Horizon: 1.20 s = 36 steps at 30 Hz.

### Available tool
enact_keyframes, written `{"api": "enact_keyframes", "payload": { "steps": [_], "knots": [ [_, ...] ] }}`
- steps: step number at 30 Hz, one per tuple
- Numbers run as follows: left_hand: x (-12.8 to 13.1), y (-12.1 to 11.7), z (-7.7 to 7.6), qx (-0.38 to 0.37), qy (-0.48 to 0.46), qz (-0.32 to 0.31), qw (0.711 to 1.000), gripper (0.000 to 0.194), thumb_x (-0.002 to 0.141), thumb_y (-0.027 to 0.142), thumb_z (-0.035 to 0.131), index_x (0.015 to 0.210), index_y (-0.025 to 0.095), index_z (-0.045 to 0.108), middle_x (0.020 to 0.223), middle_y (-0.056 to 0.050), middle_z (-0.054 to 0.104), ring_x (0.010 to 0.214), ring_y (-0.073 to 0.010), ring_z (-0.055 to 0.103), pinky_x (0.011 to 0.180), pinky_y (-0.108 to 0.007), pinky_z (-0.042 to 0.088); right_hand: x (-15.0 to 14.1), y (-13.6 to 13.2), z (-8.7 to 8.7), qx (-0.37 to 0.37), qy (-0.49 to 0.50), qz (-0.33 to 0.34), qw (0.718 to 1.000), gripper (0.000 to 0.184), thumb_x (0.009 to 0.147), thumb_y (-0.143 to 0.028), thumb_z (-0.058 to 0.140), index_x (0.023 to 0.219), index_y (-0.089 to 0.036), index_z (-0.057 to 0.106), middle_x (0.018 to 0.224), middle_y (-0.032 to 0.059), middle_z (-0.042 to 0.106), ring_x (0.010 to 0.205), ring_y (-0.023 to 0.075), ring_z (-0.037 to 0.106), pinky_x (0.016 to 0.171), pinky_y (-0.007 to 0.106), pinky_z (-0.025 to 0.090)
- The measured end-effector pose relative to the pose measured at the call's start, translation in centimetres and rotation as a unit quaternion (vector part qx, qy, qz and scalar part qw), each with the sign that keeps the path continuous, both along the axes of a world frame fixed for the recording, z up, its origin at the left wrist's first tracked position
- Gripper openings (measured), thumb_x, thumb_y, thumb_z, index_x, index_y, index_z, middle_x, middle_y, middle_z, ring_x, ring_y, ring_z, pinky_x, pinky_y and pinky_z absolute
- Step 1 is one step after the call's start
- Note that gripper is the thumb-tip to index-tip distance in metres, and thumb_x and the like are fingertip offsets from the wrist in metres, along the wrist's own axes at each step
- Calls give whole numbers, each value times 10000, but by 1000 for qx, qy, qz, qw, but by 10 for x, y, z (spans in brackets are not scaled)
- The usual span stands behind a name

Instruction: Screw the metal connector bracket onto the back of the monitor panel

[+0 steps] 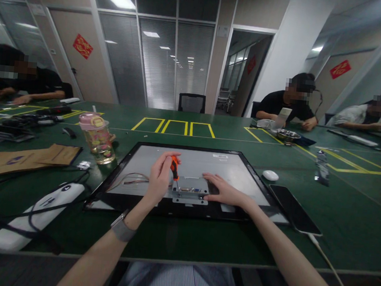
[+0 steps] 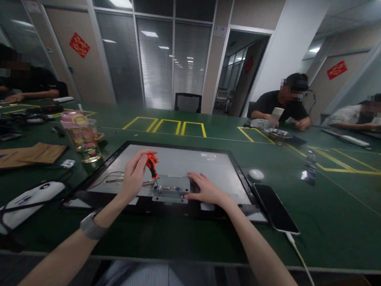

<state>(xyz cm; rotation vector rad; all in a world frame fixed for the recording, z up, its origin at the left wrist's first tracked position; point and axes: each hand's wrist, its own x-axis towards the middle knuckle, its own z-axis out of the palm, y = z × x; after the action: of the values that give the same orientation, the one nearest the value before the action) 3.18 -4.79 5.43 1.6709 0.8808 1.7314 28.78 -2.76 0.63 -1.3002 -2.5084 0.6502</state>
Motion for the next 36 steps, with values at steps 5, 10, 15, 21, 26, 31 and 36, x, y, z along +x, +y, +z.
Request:
{"api": "enact_keyframes", "payload": {
  "steps": [5,10,15,21,26,31,36],
  "knots": [
    [0,1,0,35,12,26,999,251,889,371,543,843,189,709,880,-45,551,809,-147,559,711,-259,470,1,0,0,1,0,6,1000,843,796,-657,588,1467,-213,337,1550,105,320,1435,280,270,1210,474,84],
    [1,-1,1,37,29,37,998,261,910,381,523,912,201,711,823,-33,540,755,-143,548,700,-266,473,1,1,0,-7,1,2,1000,855,788,-667,590,1475,-229,328,1556,88,310,1446,299,234,1209,484,87],
    [1,-2,-1,-2,-3,6,1000,327,964,385,407,971,172,655,825,-50,645,789,-150,600,766,-285,481,1,-1,2,-18,0,-10,1000,863,775,-678,596,1472,-240,336,1562,79,299,1448,319,220,1204,494,105],
    [1,0,0,44,16,39,998,186,843,367,621,834,197,695,867,-24,518,753,-121,554,680,-245,463,0,1,0,8,7,9,1000,834,789,-649,603,1454,-206,363,1532,119,352,1424,292,295,1206,485,88],
    [0,0,0,17,15,19,1000,248,921,354,500,939,188,683,820,-30,585,746,-131,569,704,-257,463,1,1,-1,5,-1,7,1000,848,796,-661,586,1454,-178,357,1542,124,329,1431,281,280,1209,472,92],
    [0,2,-2,-8,-15,-23,1000,302,944,376,439,951,176,666,884,-68,643,815,-162,594,746,-287,471,1,1,0,8,2,7,1000,834,794,-662,587,1457,-212,353,1543,111,332,1430,279,284,1208,479,90],
    [1,1,0,44,21,49,998,147,839,330,622,825,195,678,847,-30,548,767,-137,539,691,-249,461,1,1,0,11,6,11,1000,827,792,-664,588,1452,-220,362,1539,106,341,1425,282,295,1208,484,84]
  ]
}}
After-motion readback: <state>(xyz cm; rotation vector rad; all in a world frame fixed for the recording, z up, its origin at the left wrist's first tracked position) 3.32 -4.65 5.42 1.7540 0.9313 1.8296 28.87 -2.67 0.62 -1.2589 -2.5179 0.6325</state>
